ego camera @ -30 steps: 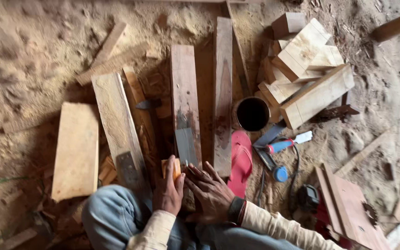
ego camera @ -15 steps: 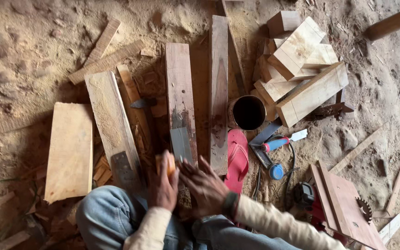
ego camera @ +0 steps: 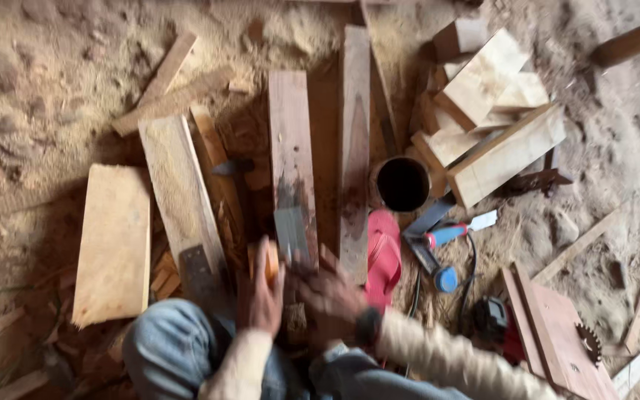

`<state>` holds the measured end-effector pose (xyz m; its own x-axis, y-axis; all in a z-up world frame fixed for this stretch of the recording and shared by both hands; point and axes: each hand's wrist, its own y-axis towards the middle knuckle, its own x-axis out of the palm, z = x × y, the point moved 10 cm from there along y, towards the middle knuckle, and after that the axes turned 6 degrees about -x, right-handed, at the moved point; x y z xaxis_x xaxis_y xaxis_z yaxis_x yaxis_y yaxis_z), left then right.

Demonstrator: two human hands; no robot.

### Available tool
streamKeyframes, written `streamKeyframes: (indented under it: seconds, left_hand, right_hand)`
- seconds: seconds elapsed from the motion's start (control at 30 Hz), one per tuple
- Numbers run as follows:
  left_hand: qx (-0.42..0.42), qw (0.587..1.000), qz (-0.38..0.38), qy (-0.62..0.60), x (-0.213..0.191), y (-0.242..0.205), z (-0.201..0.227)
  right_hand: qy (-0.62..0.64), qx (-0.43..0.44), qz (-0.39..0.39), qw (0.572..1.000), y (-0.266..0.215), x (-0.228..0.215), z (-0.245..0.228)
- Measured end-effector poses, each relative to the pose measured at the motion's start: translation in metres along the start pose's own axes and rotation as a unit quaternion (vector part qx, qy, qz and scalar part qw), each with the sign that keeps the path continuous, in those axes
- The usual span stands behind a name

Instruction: The person sits on the floor and sharpens a metal blade using a small wooden block and a flat metal file. They repeatedly rub the blade against the file and block, occasionally pausing to inspect the edge.

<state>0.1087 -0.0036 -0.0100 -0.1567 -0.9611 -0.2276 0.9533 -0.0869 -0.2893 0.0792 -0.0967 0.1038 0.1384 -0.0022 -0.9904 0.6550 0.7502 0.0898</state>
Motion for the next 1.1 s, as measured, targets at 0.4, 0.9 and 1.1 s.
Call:
streamKeyframes:
  seconds: [0.4, 0.9, 1.1]
  left_hand:
    - [-0.071, 0.989, -0.002, 0.130, 0.009, -0.013, -0.016]
    - [-0.048, 0.994, 0.014, 0.093, -0.001, -0.003, 0.002]
    - [0.161, 0.982, 0.088, -0.047, -0.011, 0.098, 0.045]
  right_hand:
    - [-0.045, -0.021, -0.008, 0.999, -0.007, -0.007, -0.009]
    - [-0.107, -0.022, -0.003, 0.994, 0.008, -0.017, -0.008]
    - [0.136, 0.011, -0.018, 0.990, 0.046, 0.027, 0.070]
